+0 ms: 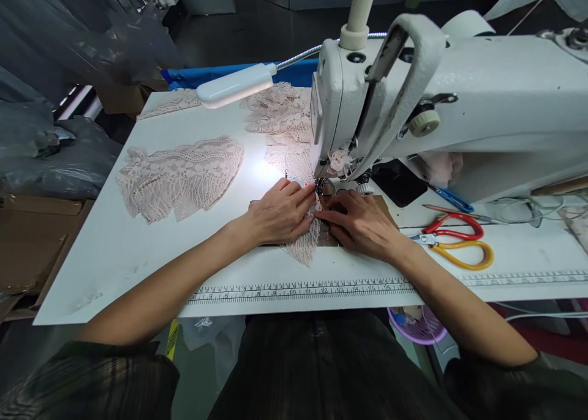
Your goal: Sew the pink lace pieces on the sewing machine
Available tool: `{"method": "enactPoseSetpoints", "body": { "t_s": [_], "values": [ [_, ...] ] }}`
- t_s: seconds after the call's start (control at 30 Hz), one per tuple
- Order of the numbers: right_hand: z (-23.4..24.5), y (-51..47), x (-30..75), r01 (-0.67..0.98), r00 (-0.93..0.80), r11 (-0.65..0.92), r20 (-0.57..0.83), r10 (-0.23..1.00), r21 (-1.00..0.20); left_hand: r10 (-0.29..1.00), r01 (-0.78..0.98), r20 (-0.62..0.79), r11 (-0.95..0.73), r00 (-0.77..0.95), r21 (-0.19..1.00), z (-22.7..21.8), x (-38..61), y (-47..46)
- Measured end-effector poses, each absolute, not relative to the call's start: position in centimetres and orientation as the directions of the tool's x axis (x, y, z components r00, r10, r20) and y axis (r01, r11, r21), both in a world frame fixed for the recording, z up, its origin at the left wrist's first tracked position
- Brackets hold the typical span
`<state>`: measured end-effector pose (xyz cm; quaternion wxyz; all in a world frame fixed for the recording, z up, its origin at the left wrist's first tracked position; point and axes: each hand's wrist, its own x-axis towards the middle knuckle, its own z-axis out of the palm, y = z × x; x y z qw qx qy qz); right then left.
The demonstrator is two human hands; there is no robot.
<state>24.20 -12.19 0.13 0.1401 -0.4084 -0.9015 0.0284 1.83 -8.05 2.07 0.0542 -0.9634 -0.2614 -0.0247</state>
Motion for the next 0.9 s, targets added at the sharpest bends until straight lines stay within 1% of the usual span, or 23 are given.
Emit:
{"method": "enactPoseSetpoints", "body": {
  "t_s": [0.27,0.33,0.53,0.8,0.9],
  "values": [
    [-0.1,-12.2,24.4,0.726,-0.623,0.662,0.230,0.748,-0.188,0.534,0.529,0.165,-0.845,0.829,0.074,1.1,1.2,-7.8],
    [-0.2,-12.2,24.4,0.725,-0.618,0.658,0.231,0.752,-0.203,0.539,0.533,0.169,-0.842,0.825,0.086,1.1,1.2,-7.7],
    [-0.5,-12.2,24.5,0.719,-0.607,0.653,0.241,0.757,-0.240,0.551,0.548,0.160,-0.834,0.819,0.070,0.9,1.2,-7.6],
    [-1.0,-12.3,24.3,0.705,-0.547,0.623,0.299,0.782,-0.339,0.573,0.550,0.214,-0.820,0.791,0.161,0.5,1.2,-7.8],
    [-1.2,-12.2,24.3,0.698,-0.541,0.621,0.305,0.784,-0.356,0.582,0.558,0.219,-0.813,0.783,0.164,0.4,1.2,-7.9]
  ]
}}
